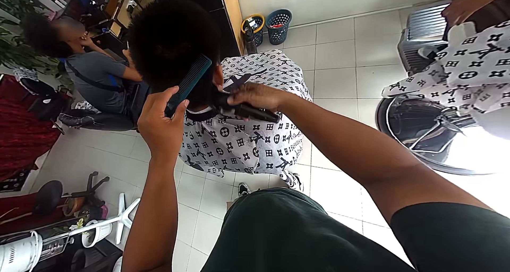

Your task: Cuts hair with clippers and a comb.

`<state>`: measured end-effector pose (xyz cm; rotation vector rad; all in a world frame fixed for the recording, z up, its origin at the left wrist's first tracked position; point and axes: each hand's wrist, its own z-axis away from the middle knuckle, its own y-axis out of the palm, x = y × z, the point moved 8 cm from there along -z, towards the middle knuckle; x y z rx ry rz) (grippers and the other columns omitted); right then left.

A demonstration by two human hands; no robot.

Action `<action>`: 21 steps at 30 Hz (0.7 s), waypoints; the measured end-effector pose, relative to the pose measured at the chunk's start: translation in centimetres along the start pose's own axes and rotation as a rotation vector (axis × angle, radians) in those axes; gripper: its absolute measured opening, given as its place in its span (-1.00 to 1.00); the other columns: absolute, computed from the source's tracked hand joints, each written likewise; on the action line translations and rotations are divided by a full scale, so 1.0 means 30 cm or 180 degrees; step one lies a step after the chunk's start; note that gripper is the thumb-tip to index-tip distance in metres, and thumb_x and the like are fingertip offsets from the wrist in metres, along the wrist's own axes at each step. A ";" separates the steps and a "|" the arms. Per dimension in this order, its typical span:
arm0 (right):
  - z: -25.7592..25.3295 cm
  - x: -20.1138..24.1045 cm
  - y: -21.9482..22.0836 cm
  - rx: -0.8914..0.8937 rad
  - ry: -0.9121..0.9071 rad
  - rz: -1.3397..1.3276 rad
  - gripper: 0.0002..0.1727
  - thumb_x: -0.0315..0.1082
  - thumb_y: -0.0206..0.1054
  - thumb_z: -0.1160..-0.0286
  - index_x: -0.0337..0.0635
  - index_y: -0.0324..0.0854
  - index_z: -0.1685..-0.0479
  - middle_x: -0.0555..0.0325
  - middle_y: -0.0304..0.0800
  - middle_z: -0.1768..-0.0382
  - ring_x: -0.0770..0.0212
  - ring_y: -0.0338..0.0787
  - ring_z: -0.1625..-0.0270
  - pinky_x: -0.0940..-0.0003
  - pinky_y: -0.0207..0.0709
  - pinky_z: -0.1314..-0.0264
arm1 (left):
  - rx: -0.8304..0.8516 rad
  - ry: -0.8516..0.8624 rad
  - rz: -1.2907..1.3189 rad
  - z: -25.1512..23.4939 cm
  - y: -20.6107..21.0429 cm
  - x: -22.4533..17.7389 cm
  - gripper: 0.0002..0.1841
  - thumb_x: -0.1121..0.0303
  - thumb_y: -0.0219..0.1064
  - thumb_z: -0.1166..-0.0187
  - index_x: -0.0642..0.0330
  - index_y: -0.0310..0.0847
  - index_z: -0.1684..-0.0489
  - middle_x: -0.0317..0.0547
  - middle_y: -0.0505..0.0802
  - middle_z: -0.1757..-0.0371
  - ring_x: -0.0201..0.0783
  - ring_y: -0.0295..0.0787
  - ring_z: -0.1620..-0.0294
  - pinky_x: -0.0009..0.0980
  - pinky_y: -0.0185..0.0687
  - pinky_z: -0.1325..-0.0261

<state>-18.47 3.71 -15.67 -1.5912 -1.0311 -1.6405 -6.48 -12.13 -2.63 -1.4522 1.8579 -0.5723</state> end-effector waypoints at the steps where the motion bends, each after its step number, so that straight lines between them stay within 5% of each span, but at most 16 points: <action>1: 0.012 -0.021 0.010 -0.0077 0.0199 0.0499 -0.68 -0.19 0.20 -0.77 -0.29 0.65 0.19 0.16 0.69 0.52 0.35 0.68 0.56 0.42 0.62 0.46 | -0.0030 0.0111 0.0107 0.002 -0.007 -0.001 -0.67 0.29 0.52 -0.53 0.19 0.81 -0.20 0.04 0.87 -0.07 -0.27 0.78 -0.13 -0.45 0.61 -0.25; 4: 0.011 -0.056 0.038 -0.0509 0.0198 0.1147 -0.67 -0.10 0.33 -0.67 -0.24 0.70 0.18 0.16 0.66 0.42 0.34 0.62 0.36 0.28 0.50 0.18 | -0.0097 0.0330 0.0401 0.015 -0.018 0.017 -0.67 0.32 0.53 -0.52 0.26 0.81 -0.18 0.04 0.86 -0.05 -0.33 0.77 -0.13 -0.53 0.60 -0.27; 8: -0.010 -0.077 0.044 -0.1111 0.0078 0.1219 -0.63 -0.05 0.38 -0.62 -0.25 0.67 0.11 0.10 0.68 0.38 0.24 0.66 0.31 0.18 0.53 0.16 | -0.0092 0.0244 0.0445 0.020 -0.017 0.060 -0.65 0.31 0.54 -0.51 0.28 0.80 -0.19 0.05 0.86 -0.06 -0.34 0.77 -0.12 -0.54 0.60 -0.25; 13: -0.003 -0.011 0.071 -0.1255 -0.0647 0.0737 -0.64 -0.16 0.35 -0.64 -0.28 0.63 -0.15 0.11 0.80 0.18 0.38 0.76 0.15 0.37 0.64 -0.03 | 0.0021 0.0104 0.0345 0.022 0.004 0.076 -0.66 0.32 0.54 -0.51 0.26 0.80 -0.19 0.08 0.86 -0.07 -0.26 0.78 -0.14 -0.46 0.61 -0.27; 15: 0.003 0.004 0.072 -0.1327 -0.0667 0.0893 -0.63 -0.14 0.37 -0.63 -0.27 0.64 -0.14 0.13 0.80 0.20 0.40 0.77 0.18 0.39 0.65 0.00 | 0.0009 0.0109 0.0349 0.024 0.005 0.075 -0.66 0.32 0.54 -0.50 0.26 0.80 -0.18 0.08 0.86 -0.07 -0.27 0.78 -0.13 -0.47 0.61 -0.26; 18: 0.002 -0.037 0.052 -0.1287 -0.0028 0.1347 -0.62 -0.06 0.38 -0.62 -0.28 0.66 0.12 0.10 0.67 0.38 0.26 0.64 0.32 0.21 0.51 0.17 | -0.0004 0.0121 0.0317 0.025 -0.005 0.068 -0.66 0.31 0.53 -0.52 0.24 0.81 -0.19 0.08 0.86 -0.06 -0.27 0.78 -0.12 -0.47 0.60 -0.25; 21: 0.014 0.004 0.062 -0.1385 -0.0392 0.0963 -0.66 -0.10 0.36 -0.64 -0.26 0.67 0.01 0.16 0.73 0.33 0.37 0.70 0.29 0.34 0.58 0.11 | 0.0012 0.0069 0.0320 0.021 -0.002 0.076 -0.66 0.30 0.53 -0.52 0.23 0.81 -0.20 0.08 0.86 -0.07 -0.27 0.78 -0.13 -0.47 0.60 -0.26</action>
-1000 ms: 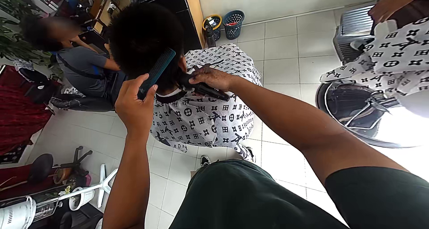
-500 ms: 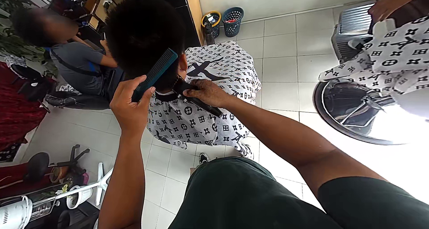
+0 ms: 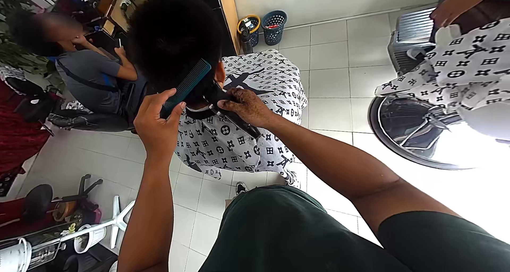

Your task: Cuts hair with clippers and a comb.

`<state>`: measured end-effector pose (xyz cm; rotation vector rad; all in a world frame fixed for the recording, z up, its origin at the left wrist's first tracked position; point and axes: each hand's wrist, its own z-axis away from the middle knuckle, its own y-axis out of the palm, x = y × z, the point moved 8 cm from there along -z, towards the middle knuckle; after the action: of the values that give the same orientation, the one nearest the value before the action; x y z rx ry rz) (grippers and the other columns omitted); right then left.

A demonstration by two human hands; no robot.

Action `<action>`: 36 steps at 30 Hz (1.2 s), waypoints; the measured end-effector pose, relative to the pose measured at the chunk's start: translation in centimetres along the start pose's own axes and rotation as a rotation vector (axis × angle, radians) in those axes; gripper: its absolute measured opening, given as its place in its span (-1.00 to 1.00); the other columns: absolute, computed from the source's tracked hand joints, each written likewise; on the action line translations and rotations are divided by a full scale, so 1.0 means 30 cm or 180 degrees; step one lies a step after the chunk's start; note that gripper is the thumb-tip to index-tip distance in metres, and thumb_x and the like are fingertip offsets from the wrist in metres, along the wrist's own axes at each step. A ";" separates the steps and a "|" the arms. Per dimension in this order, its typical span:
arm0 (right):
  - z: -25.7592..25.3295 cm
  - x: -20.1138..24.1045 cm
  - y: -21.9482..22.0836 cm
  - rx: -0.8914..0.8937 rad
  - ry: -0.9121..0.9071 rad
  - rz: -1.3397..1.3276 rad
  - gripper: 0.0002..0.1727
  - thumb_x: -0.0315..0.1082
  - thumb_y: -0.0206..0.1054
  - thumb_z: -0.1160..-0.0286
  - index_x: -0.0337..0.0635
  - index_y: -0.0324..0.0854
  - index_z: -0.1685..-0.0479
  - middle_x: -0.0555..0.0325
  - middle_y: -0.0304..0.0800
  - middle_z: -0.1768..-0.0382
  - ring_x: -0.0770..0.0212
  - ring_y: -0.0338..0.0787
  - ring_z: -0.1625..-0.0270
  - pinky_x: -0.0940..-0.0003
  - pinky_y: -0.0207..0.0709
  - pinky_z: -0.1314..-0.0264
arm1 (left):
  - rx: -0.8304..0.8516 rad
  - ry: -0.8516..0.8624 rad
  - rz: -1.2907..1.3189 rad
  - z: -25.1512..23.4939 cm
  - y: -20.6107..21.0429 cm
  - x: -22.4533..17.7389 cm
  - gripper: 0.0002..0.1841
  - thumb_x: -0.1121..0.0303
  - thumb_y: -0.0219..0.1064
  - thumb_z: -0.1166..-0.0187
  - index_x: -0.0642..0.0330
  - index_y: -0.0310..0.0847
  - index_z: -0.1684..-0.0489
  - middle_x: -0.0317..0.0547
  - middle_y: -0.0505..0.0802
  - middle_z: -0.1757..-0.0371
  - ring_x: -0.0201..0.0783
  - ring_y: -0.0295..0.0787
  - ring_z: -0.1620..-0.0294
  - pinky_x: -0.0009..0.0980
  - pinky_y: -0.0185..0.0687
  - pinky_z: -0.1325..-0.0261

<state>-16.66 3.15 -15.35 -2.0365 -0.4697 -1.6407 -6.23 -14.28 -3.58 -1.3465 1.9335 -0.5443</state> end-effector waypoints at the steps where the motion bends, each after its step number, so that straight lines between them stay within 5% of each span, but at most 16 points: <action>1: 0.002 0.020 0.002 -0.0068 -0.0150 -0.0215 -0.67 -0.12 0.34 -0.65 -0.25 0.66 -0.05 0.18 0.77 0.29 0.41 0.74 0.26 0.38 0.64 0.09 | 0.0013 -0.0012 0.0006 0.001 0.004 0.005 -0.66 0.30 0.53 -0.52 0.22 0.81 -0.20 0.07 0.86 -0.08 -0.28 0.78 -0.13 -0.47 0.60 -0.27; 7: 0.006 -0.014 -0.004 0.0012 0.0308 0.0401 -0.61 -0.05 0.39 -0.62 -0.29 0.67 0.13 0.10 0.68 0.38 0.26 0.65 0.32 0.21 0.51 0.17 | 0.0000 0.0018 -0.0015 -0.001 0.000 -0.003 -0.66 0.29 0.53 -0.52 0.22 0.81 -0.20 0.07 0.86 -0.07 -0.27 0.77 -0.11 -0.48 0.59 -0.24; 12: 0.031 0.061 0.007 -0.0167 -0.0197 -0.0410 -0.67 -0.13 0.33 -0.66 -0.25 0.64 -0.08 0.18 0.77 0.28 0.41 0.78 0.26 0.40 0.70 0.10 | 0.0089 0.0106 -0.0146 0.004 0.009 0.000 -0.67 0.28 0.52 -0.54 0.20 0.82 -0.19 0.07 0.86 -0.08 -0.23 0.78 -0.14 -0.42 0.60 -0.27; 15: 0.087 -0.034 0.015 0.0384 0.0593 -0.0213 -0.61 -0.06 0.28 -0.71 -0.28 0.70 0.11 0.09 0.74 0.39 0.28 0.74 0.39 0.28 0.67 0.24 | 0.0272 0.0710 -0.0517 0.017 -0.016 -0.040 -0.69 0.29 0.27 -0.76 0.23 0.78 -0.29 0.15 0.89 -0.14 -0.04 0.86 -0.16 -0.20 0.70 -0.25; 20: 0.183 -0.165 0.041 0.0488 0.1578 -0.1326 -0.56 -0.07 0.08 -0.84 -0.28 0.62 0.22 0.06 0.73 0.56 0.25 0.75 0.61 0.40 0.70 0.54 | 0.1100 0.0829 -0.0960 0.076 0.057 0.042 -0.66 0.25 0.13 -0.84 0.22 0.82 -0.19 0.14 0.92 0.05 0.13 0.91 0.17 0.10 0.71 0.21; 24: 0.075 -0.129 0.017 0.0705 0.1091 -0.1339 -0.71 -0.22 0.20 -0.78 -0.31 0.62 0.08 0.11 0.77 0.49 0.30 0.78 0.55 0.42 0.73 0.47 | 0.0527 0.0654 -0.0170 0.040 -0.004 -0.036 -0.69 0.32 0.20 -0.80 0.33 0.80 -0.18 0.15 0.92 0.05 -0.12 0.88 0.18 -0.23 0.79 0.04; 27: -0.022 -0.094 -0.020 0.0796 0.0562 -0.0905 -0.73 -0.24 0.21 -0.75 -0.32 0.63 0.09 0.14 0.76 0.48 0.33 0.76 0.53 0.42 0.71 0.42 | -0.0053 0.0347 0.0043 -0.032 -0.054 -0.104 -0.69 0.32 0.30 -0.73 0.35 0.78 -0.22 0.17 0.88 -0.12 -0.16 0.83 -0.19 -0.34 0.65 -0.34; 34: -0.079 -0.054 -0.027 0.1207 0.0412 -0.1869 -0.68 -0.21 -0.05 -0.82 -0.22 0.55 0.07 0.14 0.77 0.49 0.29 0.78 0.53 0.42 0.72 0.46 | -0.0307 -0.0175 -0.0237 -0.066 0.003 -0.141 -0.66 0.28 0.50 -0.55 0.19 0.80 -0.22 0.05 0.87 -0.09 -0.24 0.79 -0.13 -0.38 0.64 -0.24; 36: -0.085 -0.056 -0.034 0.1314 0.0414 -0.1703 -0.70 -0.24 0.02 -0.81 -0.26 0.57 0.06 0.13 0.77 0.49 0.29 0.78 0.52 0.41 0.72 0.45 | -0.0276 -0.0249 -0.0339 -0.062 0.010 -0.151 -0.67 0.28 0.51 -0.54 0.18 0.81 -0.21 0.04 0.87 -0.08 -0.23 0.79 -0.12 -0.38 0.64 -0.22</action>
<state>-19.65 2.60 -16.40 -1.5644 -1.2730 -1.7604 -6.87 -10.06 -1.14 -1.5103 1.8486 -0.4561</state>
